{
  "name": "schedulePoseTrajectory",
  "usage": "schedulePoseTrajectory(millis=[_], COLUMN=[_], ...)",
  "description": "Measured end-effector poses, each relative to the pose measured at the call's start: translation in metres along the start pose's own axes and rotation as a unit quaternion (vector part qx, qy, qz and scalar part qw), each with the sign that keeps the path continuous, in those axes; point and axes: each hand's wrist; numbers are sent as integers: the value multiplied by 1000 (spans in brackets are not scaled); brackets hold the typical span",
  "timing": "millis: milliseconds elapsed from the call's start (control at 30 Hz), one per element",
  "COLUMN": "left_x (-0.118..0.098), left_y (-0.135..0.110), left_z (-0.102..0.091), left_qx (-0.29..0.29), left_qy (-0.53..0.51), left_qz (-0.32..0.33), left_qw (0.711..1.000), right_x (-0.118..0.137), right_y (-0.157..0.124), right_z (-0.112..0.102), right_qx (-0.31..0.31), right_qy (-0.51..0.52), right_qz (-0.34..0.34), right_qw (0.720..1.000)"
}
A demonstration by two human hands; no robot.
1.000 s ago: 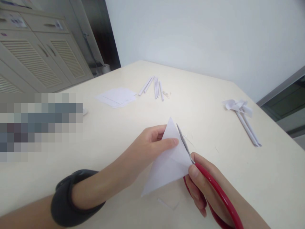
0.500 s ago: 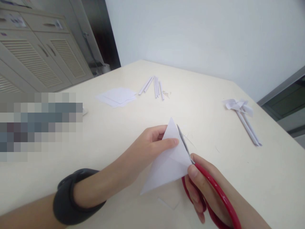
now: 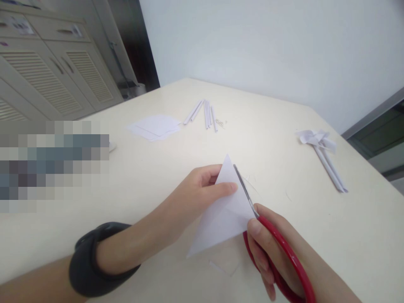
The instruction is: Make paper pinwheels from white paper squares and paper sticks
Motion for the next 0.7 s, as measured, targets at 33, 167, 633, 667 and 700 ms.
schedulePoseTrajectory(millis=[33,167,633,667,700], left_x=[0,-1,3,3,3], left_y=[0,-1,2,2,2], left_z=[0,0,-4,-4,-3], left_qx=[-2,-12,12,17,22], left_qy=[0,-19,8,16,23], left_qz=[-2,-1,19,17,16], left_qw=[1000,1000,1000,1000,999], right_x=[2,11,1,0,-2], right_y=[0,-2,19,19,20], right_z=[-1,-4,-28,-29,-30], right_qx=[-2,-18,-238,-252,-260], right_qy=[-6,-19,-300,-336,-367], right_qz=[2,-3,-81,-93,-108], right_qw=[1000,1000,920,903,887])
Point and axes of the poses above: each hand's wrist, its own y-axis towards the middle knuckle, its own z-axis out of the palm, x = y × z, and after that the axes turned 4 degrees about -z, right-handed
